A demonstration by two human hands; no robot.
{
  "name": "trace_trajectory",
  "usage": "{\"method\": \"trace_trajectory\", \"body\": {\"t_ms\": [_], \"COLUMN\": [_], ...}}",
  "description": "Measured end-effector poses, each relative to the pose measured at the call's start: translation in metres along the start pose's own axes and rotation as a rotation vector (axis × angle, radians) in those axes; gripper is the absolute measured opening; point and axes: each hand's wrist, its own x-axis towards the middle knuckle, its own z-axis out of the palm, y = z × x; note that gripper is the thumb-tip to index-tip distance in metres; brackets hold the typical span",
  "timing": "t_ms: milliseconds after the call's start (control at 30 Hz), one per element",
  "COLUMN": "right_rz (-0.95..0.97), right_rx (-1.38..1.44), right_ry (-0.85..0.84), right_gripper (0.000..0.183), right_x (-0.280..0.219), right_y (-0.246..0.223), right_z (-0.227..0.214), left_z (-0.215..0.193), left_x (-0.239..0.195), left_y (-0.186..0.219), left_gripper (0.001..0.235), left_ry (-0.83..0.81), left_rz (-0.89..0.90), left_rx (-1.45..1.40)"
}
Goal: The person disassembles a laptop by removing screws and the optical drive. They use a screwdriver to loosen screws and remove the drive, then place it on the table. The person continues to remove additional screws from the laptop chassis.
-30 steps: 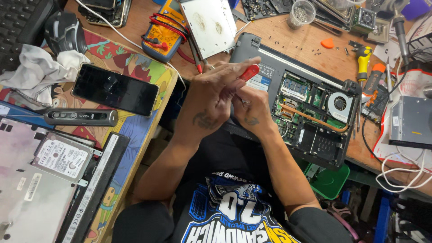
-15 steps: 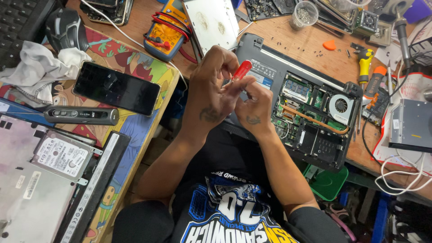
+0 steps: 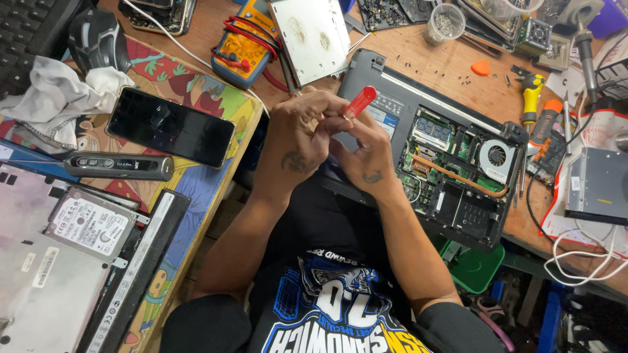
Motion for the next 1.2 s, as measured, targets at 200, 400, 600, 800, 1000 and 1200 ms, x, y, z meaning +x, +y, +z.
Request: {"method": "trace_trajectory", "body": {"t_ms": [200, 400, 600, 800, 1000, 1200], "right_rz": [0.171, 0.105, 0.087, 0.05, 0.099, 0.158], "right_rx": [-0.052, 0.125, -0.02, -0.038, 0.083, 0.205], "right_ry": [0.082, 0.038, 0.032, 0.095, 0.142, 0.224], "right_gripper": [0.018, 0.011, 0.018, 0.016, 0.018, 0.019], "right_x": [-0.007, -0.01, -0.004, -0.005, -0.008, -0.013], "right_y": [0.009, 0.013, 0.003, 0.003, 0.009, 0.013], "right_z": [0.001, 0.004, 0.004, 0.005, 0.005, 0.002], "left_z": [0.007, 0.006, 0.007, -0.003, -0.004, 0.004], "left_x": [0.0, -0.001, -0.005, -0.009, -0.024, -0.032], "left_y": [-0.009, -0.02, -0.018, -0.021, -0.036, -0.05], "left_gripper": [0.016, 0.013, 0.02, 0.019, 0.013, 0.026], "left_ry": [0.066, 0.04, 0.065, 0.083, 0.068, -0.034], "left_rz": [0.077, 0.155, 0.078, 0.036, -0.129, -0.15], "left_rx": [0.008, 0.06, 0.042, -0.076, 0.004, 0.047]}}
